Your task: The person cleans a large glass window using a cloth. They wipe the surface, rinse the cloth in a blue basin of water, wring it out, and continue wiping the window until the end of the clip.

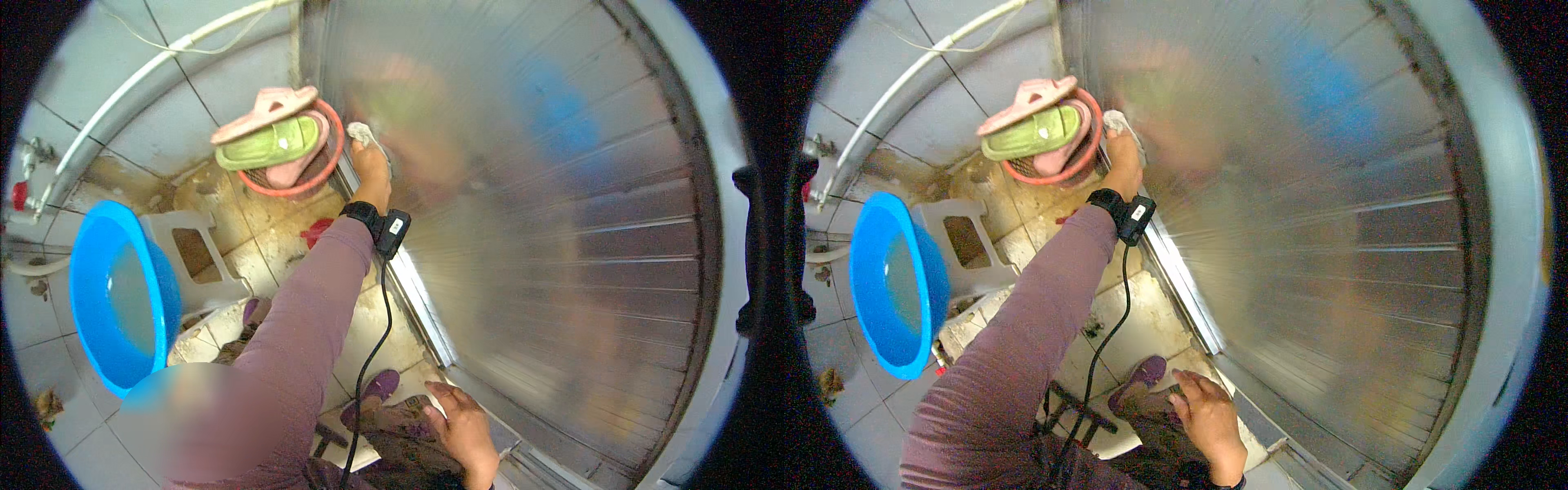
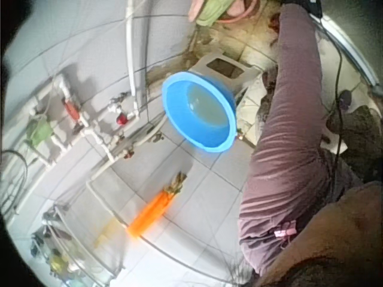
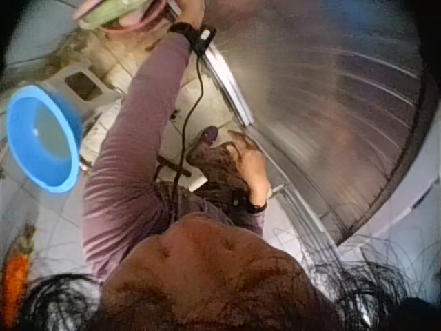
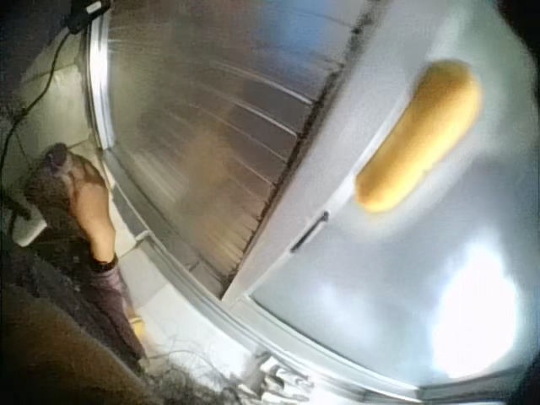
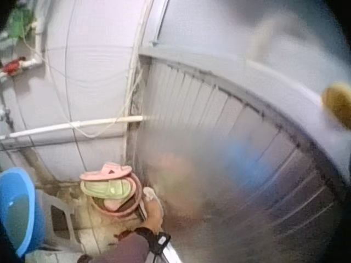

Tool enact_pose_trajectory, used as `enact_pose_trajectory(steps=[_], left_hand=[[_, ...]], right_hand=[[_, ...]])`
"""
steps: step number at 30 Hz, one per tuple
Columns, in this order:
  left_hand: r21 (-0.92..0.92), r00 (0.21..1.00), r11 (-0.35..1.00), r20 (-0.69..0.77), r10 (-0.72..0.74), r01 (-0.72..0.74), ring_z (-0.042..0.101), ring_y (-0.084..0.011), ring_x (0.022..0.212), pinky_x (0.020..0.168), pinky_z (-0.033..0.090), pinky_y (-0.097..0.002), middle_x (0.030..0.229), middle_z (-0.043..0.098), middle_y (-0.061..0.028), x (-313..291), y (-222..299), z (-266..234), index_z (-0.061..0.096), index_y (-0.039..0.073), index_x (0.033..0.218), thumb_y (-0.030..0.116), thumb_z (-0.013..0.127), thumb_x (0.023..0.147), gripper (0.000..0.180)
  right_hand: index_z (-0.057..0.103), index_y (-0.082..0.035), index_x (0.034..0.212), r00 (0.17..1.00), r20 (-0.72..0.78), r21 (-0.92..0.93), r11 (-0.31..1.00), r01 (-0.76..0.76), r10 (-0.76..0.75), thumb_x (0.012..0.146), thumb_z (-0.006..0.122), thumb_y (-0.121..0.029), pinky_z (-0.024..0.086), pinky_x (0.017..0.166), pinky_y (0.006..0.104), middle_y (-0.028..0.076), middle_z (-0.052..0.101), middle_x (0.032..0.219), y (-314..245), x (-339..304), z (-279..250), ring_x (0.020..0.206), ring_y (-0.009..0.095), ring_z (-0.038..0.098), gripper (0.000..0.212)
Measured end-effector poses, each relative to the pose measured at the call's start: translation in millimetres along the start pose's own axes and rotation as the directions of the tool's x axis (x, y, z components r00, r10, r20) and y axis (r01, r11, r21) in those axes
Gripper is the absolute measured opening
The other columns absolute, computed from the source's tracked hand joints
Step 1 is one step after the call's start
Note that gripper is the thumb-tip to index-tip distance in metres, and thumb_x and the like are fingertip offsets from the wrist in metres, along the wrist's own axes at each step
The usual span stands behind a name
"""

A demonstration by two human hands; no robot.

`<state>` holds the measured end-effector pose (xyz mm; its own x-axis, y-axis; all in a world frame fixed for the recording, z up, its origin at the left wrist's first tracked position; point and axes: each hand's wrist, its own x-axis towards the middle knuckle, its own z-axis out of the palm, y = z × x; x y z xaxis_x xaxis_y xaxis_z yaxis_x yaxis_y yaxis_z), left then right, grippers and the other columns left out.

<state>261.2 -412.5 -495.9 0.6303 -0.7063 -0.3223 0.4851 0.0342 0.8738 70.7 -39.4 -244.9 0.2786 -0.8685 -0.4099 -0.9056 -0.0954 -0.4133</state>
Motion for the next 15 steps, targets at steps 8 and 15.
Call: enact_pose_trajectory(steps=[8,15], left_hand=[[-0.063,0.870,0.923,0.363,-0.333,0.380,0.047,-0.0231,0.108,0.099,0.033,-0.0381,0.116,0.054,-0.0089,-109.5,-192.8,-86.4,0.045,0.008,0.126,0.032,0.031,0.099,0.039],[0.286,0.432,0.570,0.423,-0.797,0.771,0.060,-0.0256,0.078,0.073,0.051,-0.0397,0.090,0.060,-0.0074,-281.7,-171.8,-114.5,0.054,0.009,0.103,0.016,0.047,0.091,0.015]], right_hand=[[0.058,-0.011,0.117,0.997,-0.052,-0.077,0.995,-0.065,0.061,0.082,0.064,-0.018,0.049,0.083,0.0398,0.012,0.062,0.110,0.4,-7.5,-10.6,0.096,0.032,0.060,0.036],[0.055,-0.010,0.119,0.989,-0.093,-0.001,0.994,-0.112,0.111,0.084,0.060,-0.013,0.048,0.082,0.0409,0.014,0.061,0.108,6.6,-15.3,-18.3,0.095,0.035,0.059,0.036]])
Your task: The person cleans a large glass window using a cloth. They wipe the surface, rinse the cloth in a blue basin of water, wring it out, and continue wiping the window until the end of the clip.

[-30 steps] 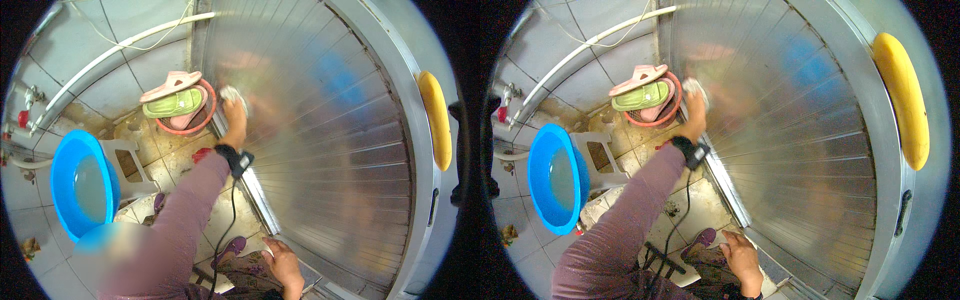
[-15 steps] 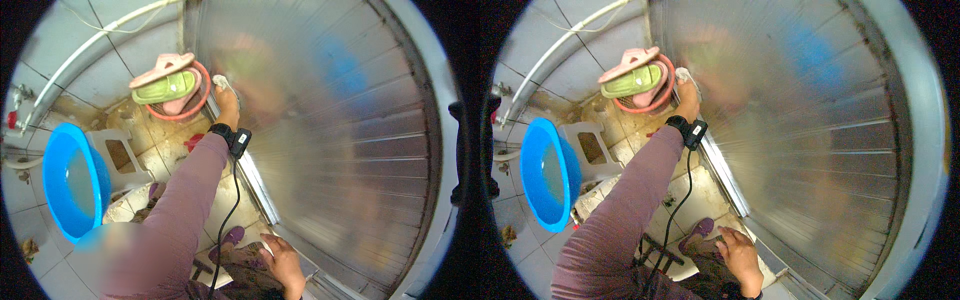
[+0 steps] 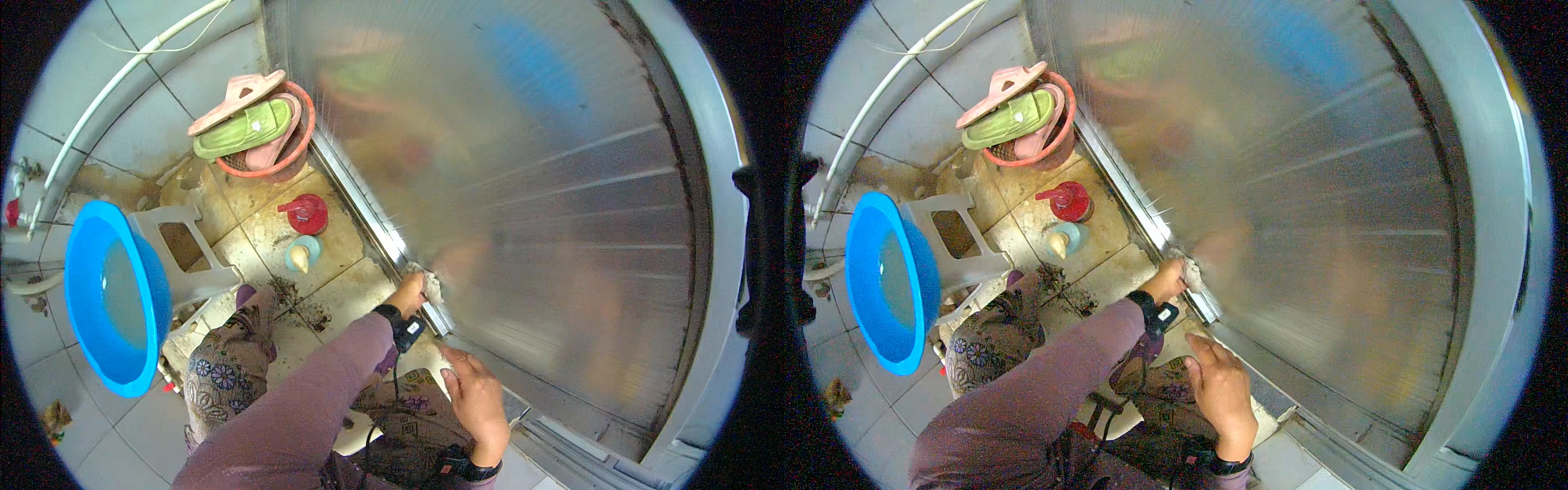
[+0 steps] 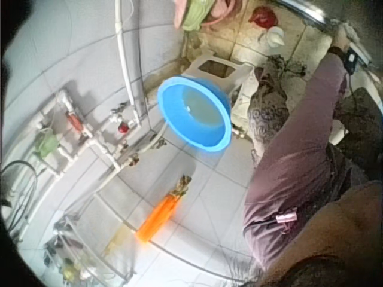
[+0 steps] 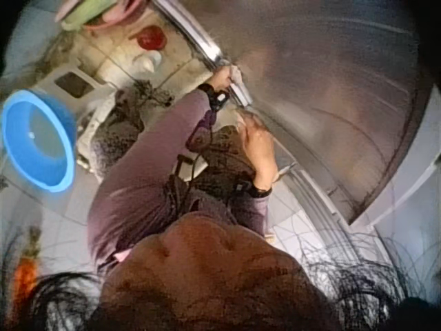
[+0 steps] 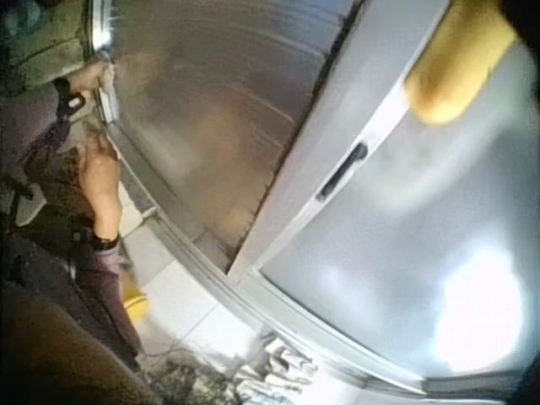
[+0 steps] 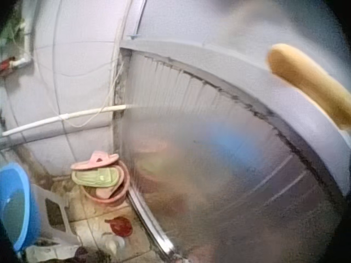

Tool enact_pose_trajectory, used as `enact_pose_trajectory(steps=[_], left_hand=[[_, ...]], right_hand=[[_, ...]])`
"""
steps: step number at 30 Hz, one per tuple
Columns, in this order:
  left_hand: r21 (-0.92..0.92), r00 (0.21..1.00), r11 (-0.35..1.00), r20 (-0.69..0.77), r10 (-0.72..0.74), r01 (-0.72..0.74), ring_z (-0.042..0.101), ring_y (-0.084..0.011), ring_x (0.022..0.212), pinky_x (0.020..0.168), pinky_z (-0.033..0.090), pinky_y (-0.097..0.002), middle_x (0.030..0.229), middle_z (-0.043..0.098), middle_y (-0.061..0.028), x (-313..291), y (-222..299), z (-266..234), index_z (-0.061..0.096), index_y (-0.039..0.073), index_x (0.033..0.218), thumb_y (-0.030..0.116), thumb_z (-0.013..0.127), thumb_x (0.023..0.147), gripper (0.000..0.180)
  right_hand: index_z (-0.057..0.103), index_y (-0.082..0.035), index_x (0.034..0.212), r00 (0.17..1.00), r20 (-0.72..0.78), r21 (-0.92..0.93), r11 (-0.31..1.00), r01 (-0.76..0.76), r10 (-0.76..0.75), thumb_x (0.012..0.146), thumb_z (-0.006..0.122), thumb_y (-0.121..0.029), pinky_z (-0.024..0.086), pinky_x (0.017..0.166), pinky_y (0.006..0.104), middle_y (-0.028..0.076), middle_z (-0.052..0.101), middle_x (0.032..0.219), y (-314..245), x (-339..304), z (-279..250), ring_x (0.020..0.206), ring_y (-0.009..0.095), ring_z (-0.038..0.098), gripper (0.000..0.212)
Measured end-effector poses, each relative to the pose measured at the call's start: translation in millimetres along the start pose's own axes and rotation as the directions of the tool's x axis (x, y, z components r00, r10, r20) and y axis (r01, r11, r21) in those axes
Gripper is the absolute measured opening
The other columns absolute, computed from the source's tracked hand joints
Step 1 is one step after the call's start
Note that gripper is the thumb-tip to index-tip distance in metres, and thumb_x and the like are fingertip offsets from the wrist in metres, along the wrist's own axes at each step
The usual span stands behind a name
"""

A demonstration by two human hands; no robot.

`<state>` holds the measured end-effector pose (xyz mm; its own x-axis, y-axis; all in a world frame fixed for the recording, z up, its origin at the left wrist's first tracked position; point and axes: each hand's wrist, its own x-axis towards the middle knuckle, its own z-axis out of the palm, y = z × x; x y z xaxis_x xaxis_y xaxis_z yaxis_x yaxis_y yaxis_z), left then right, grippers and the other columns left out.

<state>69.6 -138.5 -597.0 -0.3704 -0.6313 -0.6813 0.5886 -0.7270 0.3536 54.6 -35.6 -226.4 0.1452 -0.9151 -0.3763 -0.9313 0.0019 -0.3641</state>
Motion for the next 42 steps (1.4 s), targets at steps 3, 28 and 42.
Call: enact_pose_trajectory(steps=[3,28,42], left_hand=[[0.804,0.681,-0.017,0.515,0.521,-0.595,0.059,-0.0322,0.077,0.072,0.048,-0.0421,0.087,0.059,-0.0152,-15.2,75.7,-31.4,0.056,0.000,0.092,0.010,0.061,0.076,0.019],[0.591,0.672,-0.790,0.652,0.352,-0.160,0.063,-0.0327,0.085,0.072,0.050,-0.0394,0.088,0.066,-0.0187,-117.3,241.1,72.3,0.065,0.002,0.084,0.009,0.047,0.086,0.020],[0.975,0.673,0.018,0.139,0.727,-0.221,0.060,-0.0441,0.083,0.071,0.047,-0.0502,0.083,0.062,-0.0262,-108.3,223.4,54.9,0.057,0.002,0.094,0.013,0.047,0.084,0.018]], right_hand=[[0.057,-0.008,0.117,0.998,-0.055,0.035,0.999,-0.016,0.018,0.085,0.059,-0.012,0.049,0.080,0.0407,0.015,0.062,0.109,4.2,-11.3,-2.8,0.095,0.035,0.060,0.032],[0.055,-0.009,0.119,0.996,-0.058,0.100,0.993,0.069,-0.064,0.087,0.058,-0.019,0.047,0.082,0.0442,0.018,0.060,0.108,-4.3,-43.1,-5.6,0.099,0.038,0.057,0.034],[0.055,-0.009,0.120,0.998,0.020,0.097,0.994,0.059,-0.061,0.086,0.059,-0.018,0.048,0.084,0.0418,0.014,0.060,0.112,1.3,-28.8,-0.1,0.101,0.035,0.058,0.035]])
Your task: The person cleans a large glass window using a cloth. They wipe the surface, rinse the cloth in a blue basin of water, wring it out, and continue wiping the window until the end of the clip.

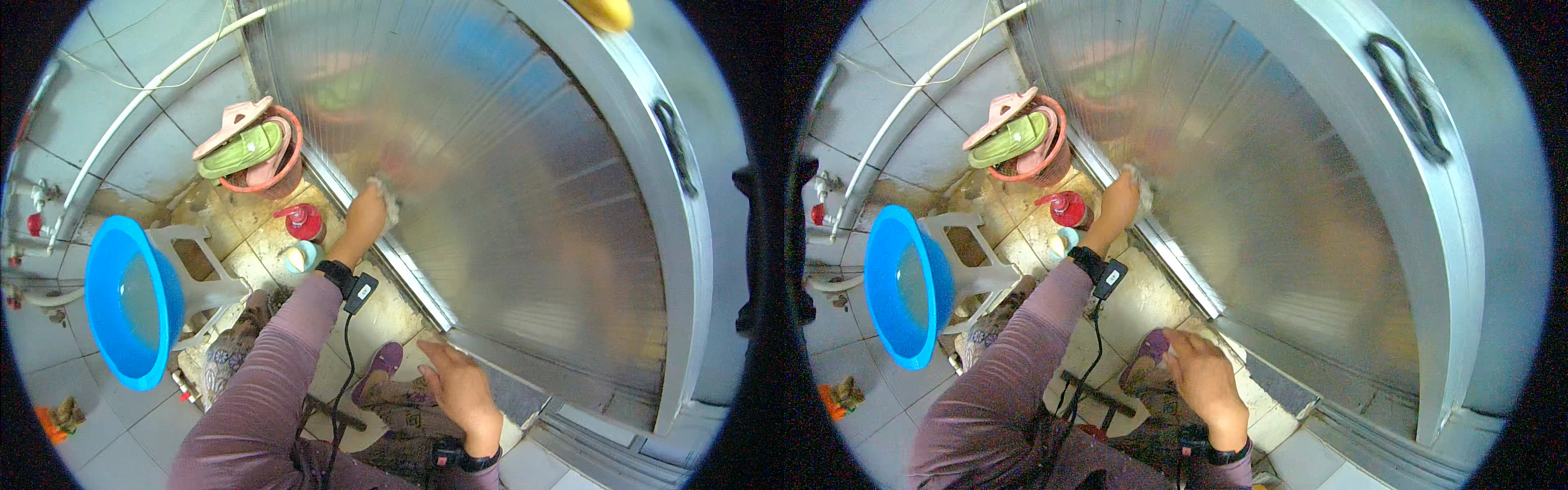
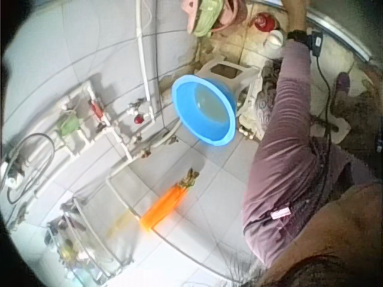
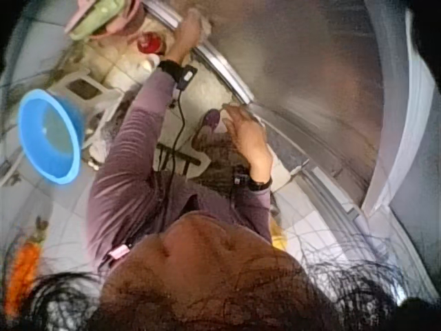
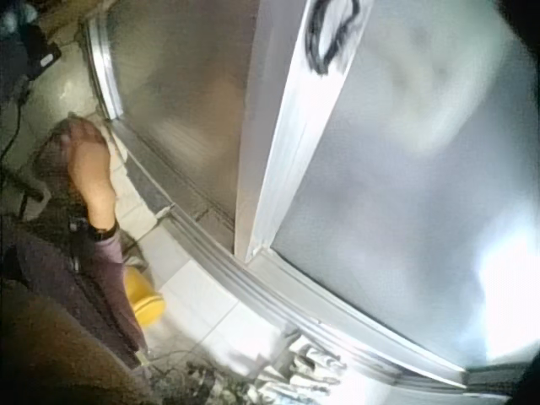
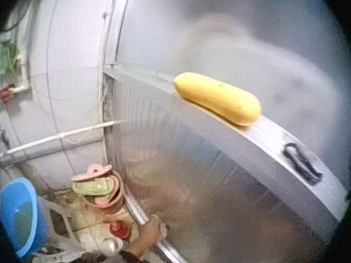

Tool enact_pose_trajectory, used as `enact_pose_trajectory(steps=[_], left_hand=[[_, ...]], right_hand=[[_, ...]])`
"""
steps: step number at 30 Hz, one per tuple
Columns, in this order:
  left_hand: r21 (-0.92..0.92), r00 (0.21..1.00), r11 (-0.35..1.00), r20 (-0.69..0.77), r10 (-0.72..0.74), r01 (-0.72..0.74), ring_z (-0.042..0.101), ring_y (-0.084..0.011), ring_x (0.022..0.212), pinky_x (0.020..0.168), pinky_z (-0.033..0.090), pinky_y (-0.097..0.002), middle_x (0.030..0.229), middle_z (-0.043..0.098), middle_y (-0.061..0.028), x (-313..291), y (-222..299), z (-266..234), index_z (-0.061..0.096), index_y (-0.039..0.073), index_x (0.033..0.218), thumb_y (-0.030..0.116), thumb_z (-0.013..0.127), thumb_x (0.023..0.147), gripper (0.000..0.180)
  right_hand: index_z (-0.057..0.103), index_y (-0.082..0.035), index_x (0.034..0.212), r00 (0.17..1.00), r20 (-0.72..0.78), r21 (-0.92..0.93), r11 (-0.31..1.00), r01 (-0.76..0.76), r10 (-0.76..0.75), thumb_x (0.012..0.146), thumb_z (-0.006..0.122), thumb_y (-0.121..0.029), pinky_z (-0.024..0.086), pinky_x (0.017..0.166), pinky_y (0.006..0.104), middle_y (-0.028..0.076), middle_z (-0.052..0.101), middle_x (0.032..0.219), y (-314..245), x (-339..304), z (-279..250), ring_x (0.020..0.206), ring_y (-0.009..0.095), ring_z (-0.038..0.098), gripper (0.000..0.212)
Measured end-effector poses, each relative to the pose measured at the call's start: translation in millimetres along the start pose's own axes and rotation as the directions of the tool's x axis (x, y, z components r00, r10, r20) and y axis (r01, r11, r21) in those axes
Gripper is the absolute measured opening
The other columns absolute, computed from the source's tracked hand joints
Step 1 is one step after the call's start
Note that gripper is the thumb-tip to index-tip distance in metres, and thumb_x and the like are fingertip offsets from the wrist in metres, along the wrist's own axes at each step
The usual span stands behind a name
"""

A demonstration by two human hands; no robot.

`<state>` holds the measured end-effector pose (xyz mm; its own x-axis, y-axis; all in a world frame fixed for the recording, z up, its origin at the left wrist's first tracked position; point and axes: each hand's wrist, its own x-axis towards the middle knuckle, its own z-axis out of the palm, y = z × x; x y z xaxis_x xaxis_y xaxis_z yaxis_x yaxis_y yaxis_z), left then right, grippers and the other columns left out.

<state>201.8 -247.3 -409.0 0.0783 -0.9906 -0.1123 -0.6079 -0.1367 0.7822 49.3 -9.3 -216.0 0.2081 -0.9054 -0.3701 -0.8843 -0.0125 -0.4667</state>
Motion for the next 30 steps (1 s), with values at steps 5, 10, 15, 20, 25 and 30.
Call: enact_pose_trajectory(steps=[5,10,15,20,25,30], left_hand=[[-0.020,0.997,0.998,0.052,-0.058,0.059,0.059,-0.0459,0.086,0.074,0.047,-0.0506,0.088,0.062,-0.0285,22.4,-86.0,64.8,0.059,0.000,0.099,0.014,0.048,0.084,0.023],[-0.037,0.978,0.984,0.127,-0.167,0.173,0.059,-0.0451,0.087,0.076,0.047,-0.0493,0.089,0.062,-0.0286,34.8,-98.6,76.3,0.061,-0.001,0.096,0.016,0.054,0.081,0.023],[-0.042,0.993,0.998,0.114,-0.034,0.039,0.058,-0.0412,0.092,0.078,0.047,-0.0471,0.096,0.064,-0.0188,28.8,-44.7,28.3,0.062,0.008,0.096,0.027,0.049,0.084,0.026],[-0.125,0.959,0.955,-0.135,0.251,-0.268,0.058,-0.0412,0.091,0.078,0.046,-0.0477,0.092,0.062,-0.0219,9.2,83.6,-74.2,0.059,0.005,0.093,0.025,0.046,0.087,0.024],[-0.199,0.803,0.782,-0.247,0.543,-0.590,0.058,-0.0428,0.089,0.076,0.047,-0.0471,0.092,0.061,-0.0238,-7.4,219.1,-181.3,0.058,0.001,0.096,0.024,0.049,0.088,0.025],[-0.192,0.769,0.773,-0.392,0.504,-0.605,0.058,-0.0440,0.087,0.073,0.047,-0.0494,0.092,0.062,-0.0243,-5.3,200.5,-155.8,0.057,0.005,0.101,0.025,0.047,0.088,0.025]], right_hand=[[0.055,-0.010,0.119,0.999,0.027,-0.046,0.999,-0.019,0.020,0.086,0.060,-0.020,0.049,0.082,0.0406,0.014,0.061,0.111,-4.4,11.5,2.6,0.099,0.034,0.059,0.035],[0.055,-0.009,0.118,0.999,0.006,-0.047,0.998,0.032,-0.032,0.086,0.059,-0.021,0.049,0.080,0.0414,0.014,0.062,0.108,-7.2,21.6,5.3,0.097,0.034,0.059,0.034],[0.057,-0.008,0.116,0.997,-0.049,-0.086,0.995,0.056,-0.060,0.087,0.059,-0.022,0.049,0.079,0.0421,0.016,0.063,0.102,-18.1,23.5,6.4,0.093,0.034,0.061,0.032],[0.057,-0.009,0.117,0.990,-0.093,-0.079,0.992,0.098,-0.105,0.089,0.056,-0.024,0.049,0.079,0.0435,0.018,0.063,0.103,-35.7,25.1,10.9,0.094,0.037,0.060,0.032],[0.056,-0.010,0.119,0.986,-0.109,-0.062,0.991,0.120,-0.126,0.090,0.054,-0.027,0.048,0.079,0.0437,0.018,0.063,0.105,-39.0,30.2,20.4,0.095,0.037,0.060,0.033],[0.056,-0.010,0.119,0.997,-0.080,-0.112,0.994,-0.010,0.001,0.090,0.054,-0.027,0.048,0.080,0.0438,0.018,0.062,0.106,-20.2,27.2,16.2,0.095,0.036,0.060,0.034]])
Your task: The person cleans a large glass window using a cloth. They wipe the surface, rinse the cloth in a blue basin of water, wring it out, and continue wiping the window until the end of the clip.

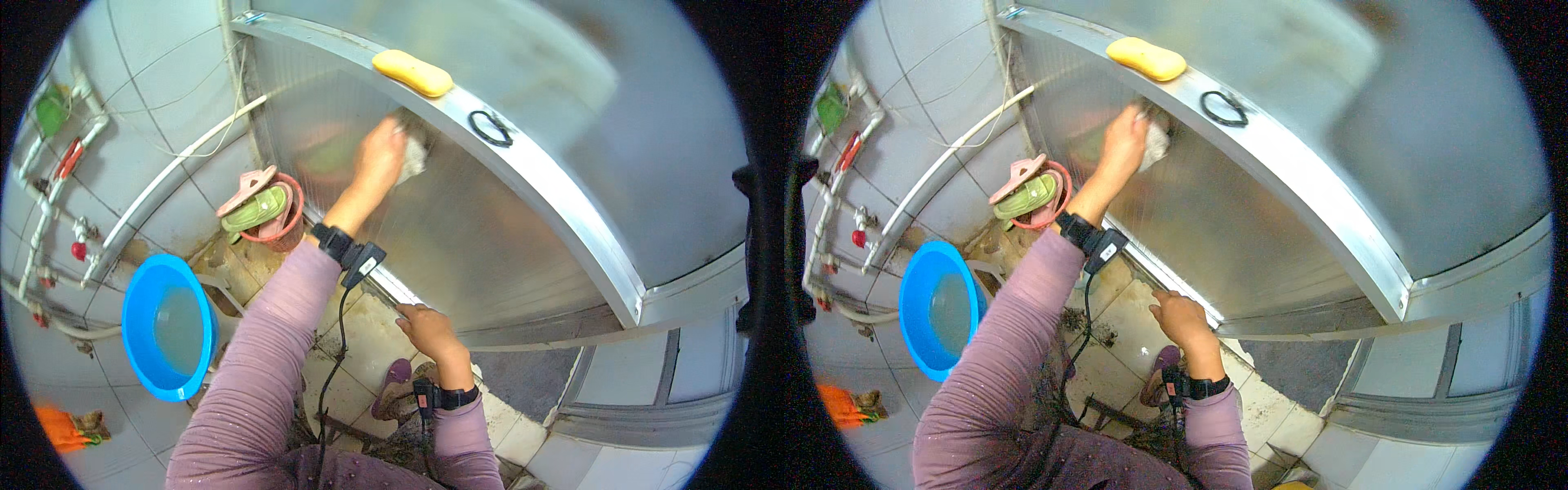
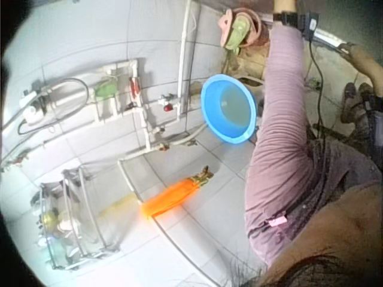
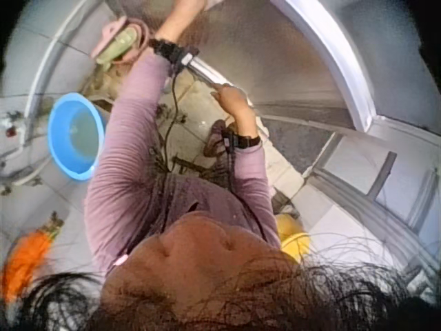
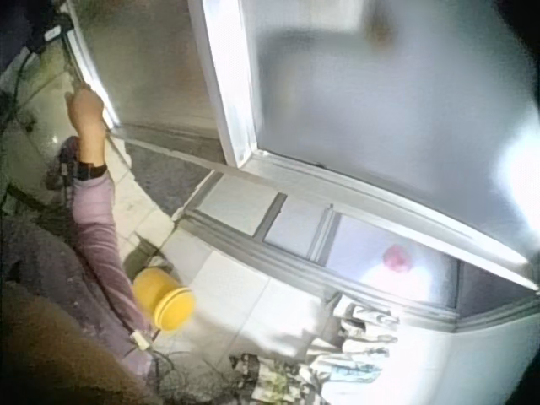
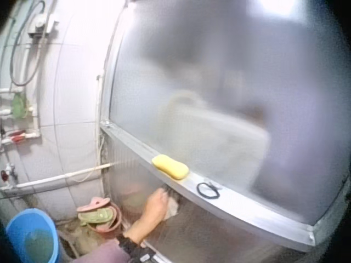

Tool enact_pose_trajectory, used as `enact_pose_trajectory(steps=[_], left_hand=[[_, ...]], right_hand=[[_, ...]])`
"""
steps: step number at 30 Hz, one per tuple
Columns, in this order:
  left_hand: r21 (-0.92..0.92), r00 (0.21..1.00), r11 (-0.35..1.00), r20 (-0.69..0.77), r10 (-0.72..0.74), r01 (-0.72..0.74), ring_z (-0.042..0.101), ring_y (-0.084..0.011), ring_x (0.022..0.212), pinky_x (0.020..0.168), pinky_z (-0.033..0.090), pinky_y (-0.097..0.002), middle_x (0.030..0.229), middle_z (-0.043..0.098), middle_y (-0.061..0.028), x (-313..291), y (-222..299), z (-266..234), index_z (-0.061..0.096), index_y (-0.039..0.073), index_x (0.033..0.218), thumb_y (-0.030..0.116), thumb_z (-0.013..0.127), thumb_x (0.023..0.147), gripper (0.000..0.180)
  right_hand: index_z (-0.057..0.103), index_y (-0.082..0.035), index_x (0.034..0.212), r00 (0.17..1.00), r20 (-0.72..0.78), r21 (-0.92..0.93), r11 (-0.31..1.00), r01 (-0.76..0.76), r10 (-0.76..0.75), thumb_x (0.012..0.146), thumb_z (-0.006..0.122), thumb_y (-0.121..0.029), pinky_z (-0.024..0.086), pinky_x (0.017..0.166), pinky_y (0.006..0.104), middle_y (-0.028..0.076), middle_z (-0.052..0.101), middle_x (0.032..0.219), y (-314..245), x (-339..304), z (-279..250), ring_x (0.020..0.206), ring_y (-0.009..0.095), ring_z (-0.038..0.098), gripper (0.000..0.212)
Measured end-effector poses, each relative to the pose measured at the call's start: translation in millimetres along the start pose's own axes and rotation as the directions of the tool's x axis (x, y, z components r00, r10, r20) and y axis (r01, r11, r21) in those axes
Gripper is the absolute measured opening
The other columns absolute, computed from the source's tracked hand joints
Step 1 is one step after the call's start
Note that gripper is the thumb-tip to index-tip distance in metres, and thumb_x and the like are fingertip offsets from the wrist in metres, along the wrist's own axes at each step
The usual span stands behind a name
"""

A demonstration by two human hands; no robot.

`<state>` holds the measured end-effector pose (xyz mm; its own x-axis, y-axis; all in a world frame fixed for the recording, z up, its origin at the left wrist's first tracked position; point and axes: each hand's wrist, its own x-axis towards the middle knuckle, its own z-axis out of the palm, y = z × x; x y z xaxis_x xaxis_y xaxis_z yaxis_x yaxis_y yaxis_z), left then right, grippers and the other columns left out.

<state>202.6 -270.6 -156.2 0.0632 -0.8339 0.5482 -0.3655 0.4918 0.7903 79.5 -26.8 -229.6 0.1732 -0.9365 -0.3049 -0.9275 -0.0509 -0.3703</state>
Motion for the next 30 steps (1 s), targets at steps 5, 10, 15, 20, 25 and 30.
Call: enact_pose_trajectory(steps=[5,10,15,20,25,30], left_hand=[[0.433,0.900,0.859,0.202,-0.387,0.272,0.061,-0.0401,0.091,0.077,0.047,-0.0510,0.096,0.064,-0.0196,-83.5,-105.1,23.5,0.059,0.011,0.103,0.029,0.047,0.087,0.027],[0.527,0.867,0.812,0.250,-0.430,0.250,0.061,-0.0399,0.090,0.078,0.047,-0.0499,0.094,0.065,-0.0185,-68.2,-93.1,19.3,0.062,0.012,0.100,0.030,0.050,0.087,0.025],[0.000,0.997,0.997,0.017,0.077,-0.077,0.059,-0.0428,0.083,0.068,0.047,-0.0447,0.087,0.061,-0.0234,-26.3,-34.6,2.2,0.057,0.004,0.093,0.020,0.051,0.088,0.018],[0.259,0.998,0.963,-0.013,-0.068,0.069,0.057,-0.0439,0.085,0.070,0.044,-0.0504,0.089,0.061,-0.0237,-66.4,-74.7,27.8,0.055,0.004,0.095,0.019,0.049,0.087,0.018],[0.465,0.841,0.802,0.194,-0.505,0.375,0.058,-0.0447,0.090,0.076,0.046,-0.0495,0.094,0.063,-0.0247,-145.0,-182.3,57.9,0.058,0.005,0.101,0.026,0.049,0.088,0.026],[0.333,0.828,0.834,0.208,-0.521,0.441,0.059,-0.0429,0.094,0.081,0.046,-0.0470,0.097,0.062,-0.0269,-155.1,-187.1,75.2,0.056,0.001,0.105,0.025,0.053,0.087,0.030]], right_hand=[[0.056,-0.010,0.119,0.999,0.004,0.039,0.998,0.039,-0.039,0.090,0.053,-0.028,0.048,0.081,0.0434,0.018,0.062,0.106,7.1,-1.3,-0.8,0.096,0.036,0.060,0.034],[0.055,-0.011,0.119,0.999,-0.015,0.074,0.997,0.030,-0.029,0.090,0.053,-0.029,0.048,0.081,0.0432,0.017,0.062,0.107,11.8,0.1,-2.6,0.097,0.036,0.060,0.034],[0.056,-0.011,0.119,0.998,0.063,0.044,0.999,0.000,-0.003,0.090,0.053,-0.027,0.048,0.081,0.0438,0.016,0.062,0.107,22.4,-12.6,-1.9,0.096,0.035,0.060,0.033],[0.056,-0.009,0.115,0.997,-0.081,0.050,0.999,0.005,-0.001,0.089,0.055,-0.025,0.049,0.077,0.0440,0.016,0.063,0.101,33.2,-22.8,-4.9,0.093,0.035,0.061,0.031],[0.055,-0.010,0.116,1.000,-0.026,0.092,0.996,0.013,-0.011,0.089,0.055,-0.024,0.049,0.077,0.0430,0.015,0.062,0.101,28.9,-16.1,-3.5,0.092,0.035,0.060,0.031],[0.055,-0.009,0.113,0.999,-0.035,0.086,0.996,-0.010,0.013,0.089,0.055,-0.024,0.049,0.075,0.0440,0.015,0.062,0.097,28.7,-7.0,-0.6,0.090,0.035,0.060,0.028]])
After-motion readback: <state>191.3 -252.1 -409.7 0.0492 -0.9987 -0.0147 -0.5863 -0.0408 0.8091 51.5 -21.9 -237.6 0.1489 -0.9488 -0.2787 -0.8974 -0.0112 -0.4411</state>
